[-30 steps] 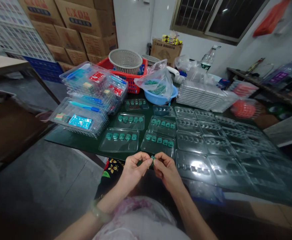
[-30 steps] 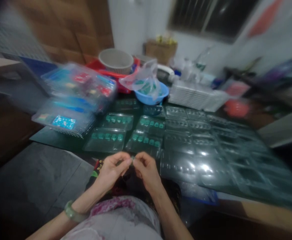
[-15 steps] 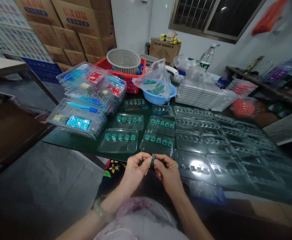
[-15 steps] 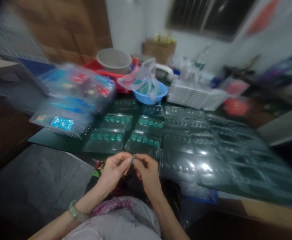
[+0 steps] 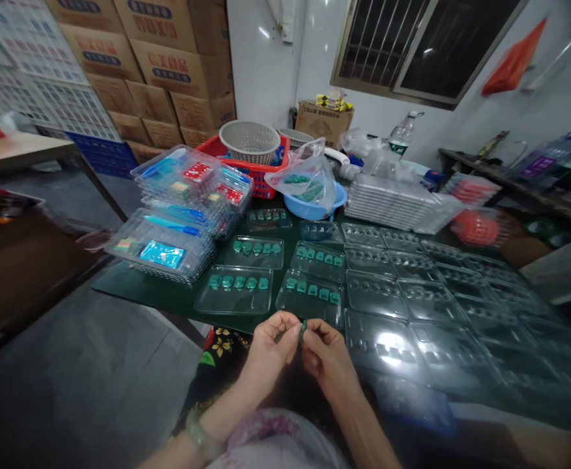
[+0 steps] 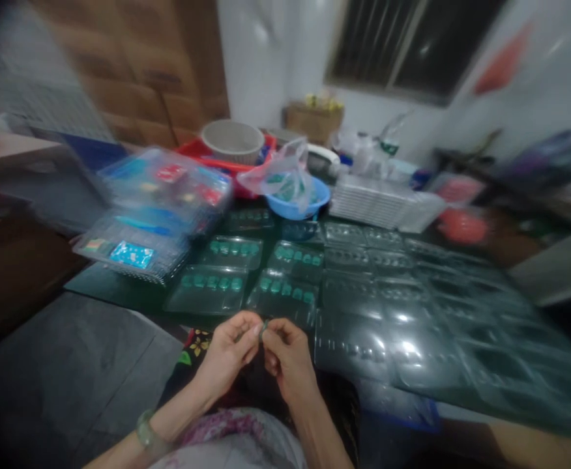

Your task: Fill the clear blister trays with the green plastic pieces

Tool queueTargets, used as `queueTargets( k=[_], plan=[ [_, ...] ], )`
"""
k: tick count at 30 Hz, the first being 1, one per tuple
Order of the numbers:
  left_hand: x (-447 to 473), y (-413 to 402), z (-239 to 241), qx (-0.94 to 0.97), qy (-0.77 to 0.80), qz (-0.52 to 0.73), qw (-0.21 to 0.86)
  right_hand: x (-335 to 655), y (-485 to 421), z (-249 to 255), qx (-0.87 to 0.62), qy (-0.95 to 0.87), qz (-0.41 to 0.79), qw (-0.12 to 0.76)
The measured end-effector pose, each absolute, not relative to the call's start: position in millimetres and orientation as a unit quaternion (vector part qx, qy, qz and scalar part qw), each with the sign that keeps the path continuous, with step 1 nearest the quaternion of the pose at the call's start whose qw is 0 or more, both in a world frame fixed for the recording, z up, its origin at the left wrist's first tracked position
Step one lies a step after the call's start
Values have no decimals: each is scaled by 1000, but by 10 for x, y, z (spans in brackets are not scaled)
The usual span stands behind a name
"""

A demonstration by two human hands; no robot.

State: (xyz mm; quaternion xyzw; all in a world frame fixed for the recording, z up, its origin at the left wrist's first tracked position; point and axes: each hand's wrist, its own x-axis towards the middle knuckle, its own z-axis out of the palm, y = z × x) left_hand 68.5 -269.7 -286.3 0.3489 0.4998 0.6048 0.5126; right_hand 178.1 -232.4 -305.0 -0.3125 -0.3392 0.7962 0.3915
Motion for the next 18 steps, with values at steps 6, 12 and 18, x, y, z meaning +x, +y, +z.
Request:
queueTargets(
  k=[6, 12, 18],
  plan=[
    [723, -2717, -2876, 325, 487, 610, 534, 1825, -2319, -3112, -325, -359, 792, 371],
    [689, -2759, -2891, 337, 511, 575, 542, 1841, -2287, -3171, -324, -395, 783, 355],
    [642, -2776, -2901, 344, 511, 563, 551, 1827, -2275, -3134, -339, -426, 763, 350]
  ],
)
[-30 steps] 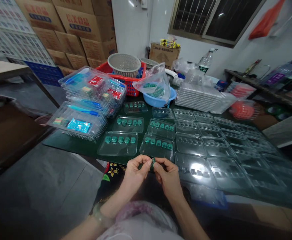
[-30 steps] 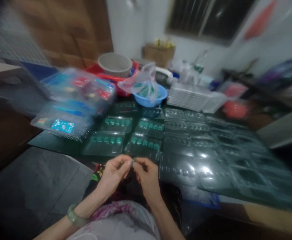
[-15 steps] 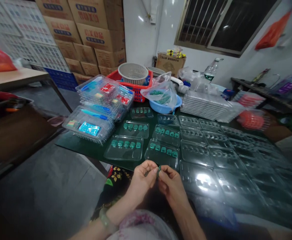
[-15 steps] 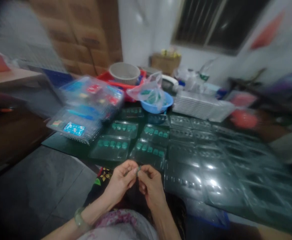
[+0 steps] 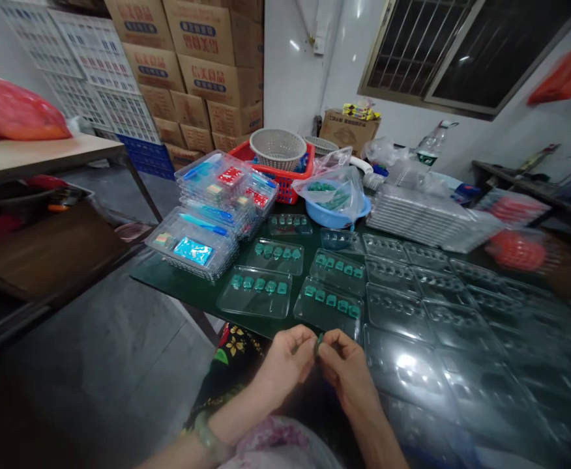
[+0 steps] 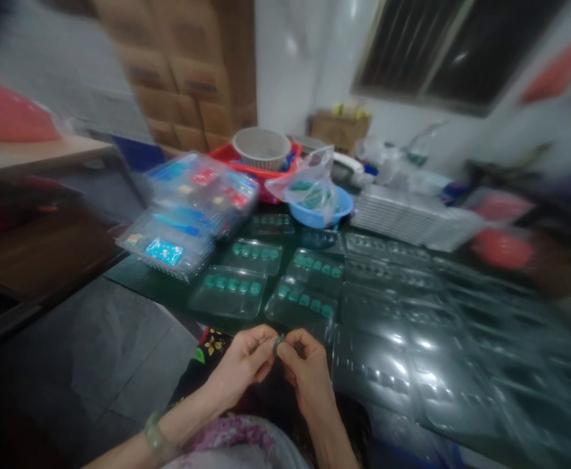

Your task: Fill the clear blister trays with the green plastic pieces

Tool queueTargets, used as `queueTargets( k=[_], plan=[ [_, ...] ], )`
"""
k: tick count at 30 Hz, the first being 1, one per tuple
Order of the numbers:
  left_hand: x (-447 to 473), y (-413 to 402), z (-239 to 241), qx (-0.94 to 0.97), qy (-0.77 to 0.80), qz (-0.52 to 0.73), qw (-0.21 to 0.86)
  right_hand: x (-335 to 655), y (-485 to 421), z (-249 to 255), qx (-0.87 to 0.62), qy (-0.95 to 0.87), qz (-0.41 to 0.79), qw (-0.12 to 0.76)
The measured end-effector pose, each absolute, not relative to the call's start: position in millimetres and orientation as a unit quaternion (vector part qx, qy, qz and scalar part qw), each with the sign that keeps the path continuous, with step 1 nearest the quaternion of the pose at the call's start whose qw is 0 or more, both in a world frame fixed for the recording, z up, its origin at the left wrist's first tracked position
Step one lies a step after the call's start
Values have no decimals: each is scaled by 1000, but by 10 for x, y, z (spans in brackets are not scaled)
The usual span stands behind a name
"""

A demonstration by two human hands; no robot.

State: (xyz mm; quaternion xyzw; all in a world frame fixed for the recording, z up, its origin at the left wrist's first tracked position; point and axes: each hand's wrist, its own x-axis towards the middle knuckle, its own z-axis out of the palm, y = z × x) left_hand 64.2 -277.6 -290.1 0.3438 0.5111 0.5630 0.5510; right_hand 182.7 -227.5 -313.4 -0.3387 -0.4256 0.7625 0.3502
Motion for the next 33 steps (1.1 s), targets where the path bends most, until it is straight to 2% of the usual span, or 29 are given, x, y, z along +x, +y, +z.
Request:
queueTargets(
  k=[8, 12, 20, 27, 33],
  plan=[
    [579, -2789, -2850, 298, 437, 559, 639, 1820, -2279, -3047, -313, -490, 747, 322],
    [569, -2814, -2829, 338, 468, 541, 612, 1811, -2281, -3015, -303, -491, 751, 322],
    [657, -2805, -2697, 416, 523, 540, 511, 1878, -2213, -2957, -344, -479, 714, 376],
    [913, -2618, -2614, 450, 521, 492, 533, 2222, -2134, -2909, -365, -470, 690, 413],
    [1165, -2389, -2670, 501, 529, 498, 470, 2557, -2030, -2888, -396, -475, 653, 437]
  ],
)
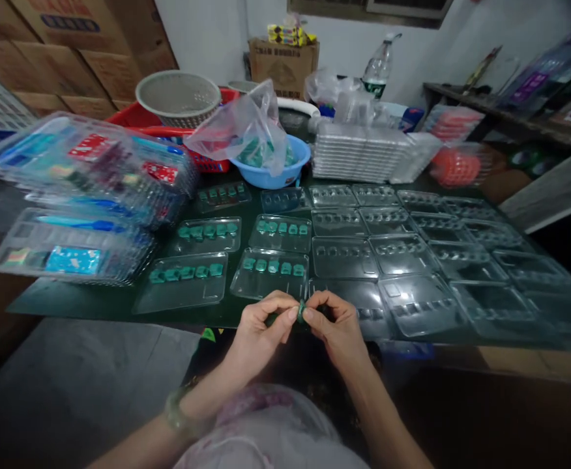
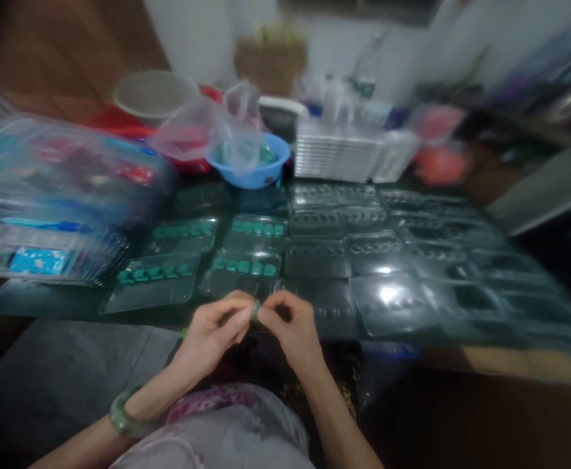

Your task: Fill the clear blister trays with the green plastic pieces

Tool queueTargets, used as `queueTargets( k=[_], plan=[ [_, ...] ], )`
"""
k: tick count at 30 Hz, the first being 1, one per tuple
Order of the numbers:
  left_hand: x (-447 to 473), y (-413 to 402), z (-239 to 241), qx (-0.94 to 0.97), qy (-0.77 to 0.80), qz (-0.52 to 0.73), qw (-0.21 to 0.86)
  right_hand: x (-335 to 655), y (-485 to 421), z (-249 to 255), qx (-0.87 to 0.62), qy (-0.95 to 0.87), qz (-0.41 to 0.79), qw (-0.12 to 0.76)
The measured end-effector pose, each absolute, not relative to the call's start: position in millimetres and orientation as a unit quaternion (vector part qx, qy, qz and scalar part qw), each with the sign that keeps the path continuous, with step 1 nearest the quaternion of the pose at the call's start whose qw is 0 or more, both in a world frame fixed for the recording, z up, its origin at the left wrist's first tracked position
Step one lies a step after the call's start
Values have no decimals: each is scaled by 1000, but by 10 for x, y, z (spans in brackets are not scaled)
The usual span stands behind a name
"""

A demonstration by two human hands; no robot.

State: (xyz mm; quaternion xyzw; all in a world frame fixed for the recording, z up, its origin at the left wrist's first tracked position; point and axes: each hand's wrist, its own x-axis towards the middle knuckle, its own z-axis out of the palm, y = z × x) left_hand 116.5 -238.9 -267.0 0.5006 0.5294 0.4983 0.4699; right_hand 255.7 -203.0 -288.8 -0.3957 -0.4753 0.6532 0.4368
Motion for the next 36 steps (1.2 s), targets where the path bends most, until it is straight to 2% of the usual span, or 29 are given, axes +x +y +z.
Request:
queueTargets(
  k=[4, 8, 10, 14, 18, 25, 30, 36],
  plan=[
    [1344, -2184, -2702, 456, 505, 498, 538, 2734, -1904, -2903, -385, -462, 664, 446],
    [1454, -2011, -2649, 401, 441, 445, 668, 2897, -1803, -2852, -378, -461, 676, 433],
    [1471, -1956, -2609, 417, 417, 419, 691, 2971, -1781, -2812, -383, -473, 671, 423],
    [1467, -1938, -2568, 461, 409, 406, 675, 3056, -1813, -2765, -399, -505, 650, 403],
    [1424, -2053, -2580, 468, 421, 427, 649, 2983, -1939, -2773, -406, -509, 630, 424],
    [1195, -2333, -2546, 489, 498, 483, 529, 2590, -2139, -2748, -437, -498, 582, 472],
    [1056, -2481, -2521, 397, 469, 561, 555, 2285, -2213, -2659, -389, -461, 632, 487],
    [888, -2548, -2515, 245, 398, 630, 620, 1953, -2279, -2618, -325, -374, 738, 458]
  ],
)
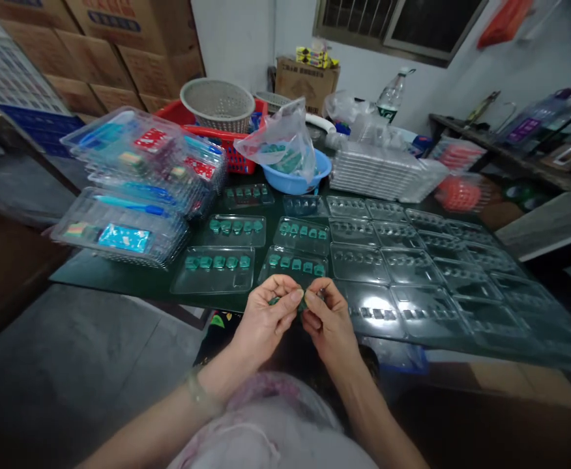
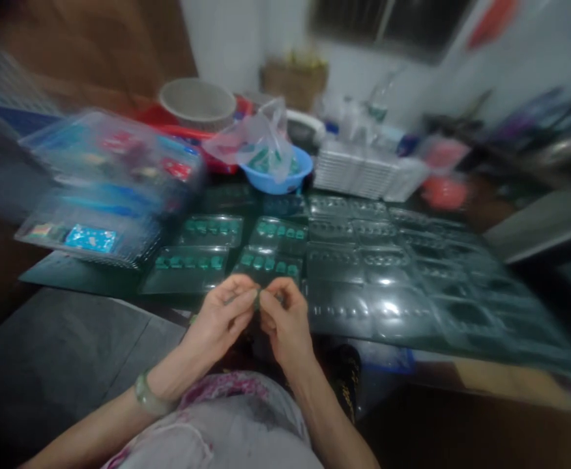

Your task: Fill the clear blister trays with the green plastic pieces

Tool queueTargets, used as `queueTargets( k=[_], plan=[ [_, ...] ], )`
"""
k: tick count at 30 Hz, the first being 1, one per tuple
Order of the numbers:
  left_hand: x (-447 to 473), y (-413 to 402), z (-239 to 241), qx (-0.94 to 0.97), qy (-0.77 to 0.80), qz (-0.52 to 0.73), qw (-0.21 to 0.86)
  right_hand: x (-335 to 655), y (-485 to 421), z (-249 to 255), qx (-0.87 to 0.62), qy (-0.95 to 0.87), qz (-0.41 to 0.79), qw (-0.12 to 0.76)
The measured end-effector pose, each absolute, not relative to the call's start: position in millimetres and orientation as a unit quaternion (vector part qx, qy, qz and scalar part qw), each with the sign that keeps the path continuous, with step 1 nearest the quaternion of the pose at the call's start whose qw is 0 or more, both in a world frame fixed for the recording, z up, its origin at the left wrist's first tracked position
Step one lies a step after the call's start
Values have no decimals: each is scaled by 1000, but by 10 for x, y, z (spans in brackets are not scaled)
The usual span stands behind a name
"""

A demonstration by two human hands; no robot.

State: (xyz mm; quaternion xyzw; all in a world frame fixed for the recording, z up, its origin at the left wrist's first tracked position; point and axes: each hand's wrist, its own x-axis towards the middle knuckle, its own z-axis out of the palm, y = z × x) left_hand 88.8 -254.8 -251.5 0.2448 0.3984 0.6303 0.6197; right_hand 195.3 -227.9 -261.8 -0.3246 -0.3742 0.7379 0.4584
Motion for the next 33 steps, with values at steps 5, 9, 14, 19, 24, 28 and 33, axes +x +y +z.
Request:
queueTargets(
  k=[5, 9, 14, 19, 24, 28, 33],
  plan=[
    [712, -2550, -2562, 206, 375, 626, 652, 1889, -2268, -2655, -376, -463, 655, 464],
    [634, -2544, -2607, 203, 400, 614, 649, 1948, -2240, -2613, -390, -629, 504, 446],
    [617, -2537, -2646, 173, 425, 605, 651, 1971, -2189, -2590, -365, -722, 439, 390],
    [669, -2598, -2639, 213, 467, 643, 569, 1896, -2161, -2618, -367, -731, 405, 408],
    [654, -2579, -2659, 276, 531, 664, 448, 1802, -2186, -2677, -357, -740, 389, 416],
    [583, -2460, -2662, 190, 452, 650, 580, 1771, -2157, -2681, -408, -715, 365, 436],
    [527, -2322, -2629, 149, 403, 656, 621, 1726, -2047, -2624, -396, -740, 348, 416]
  ],
)
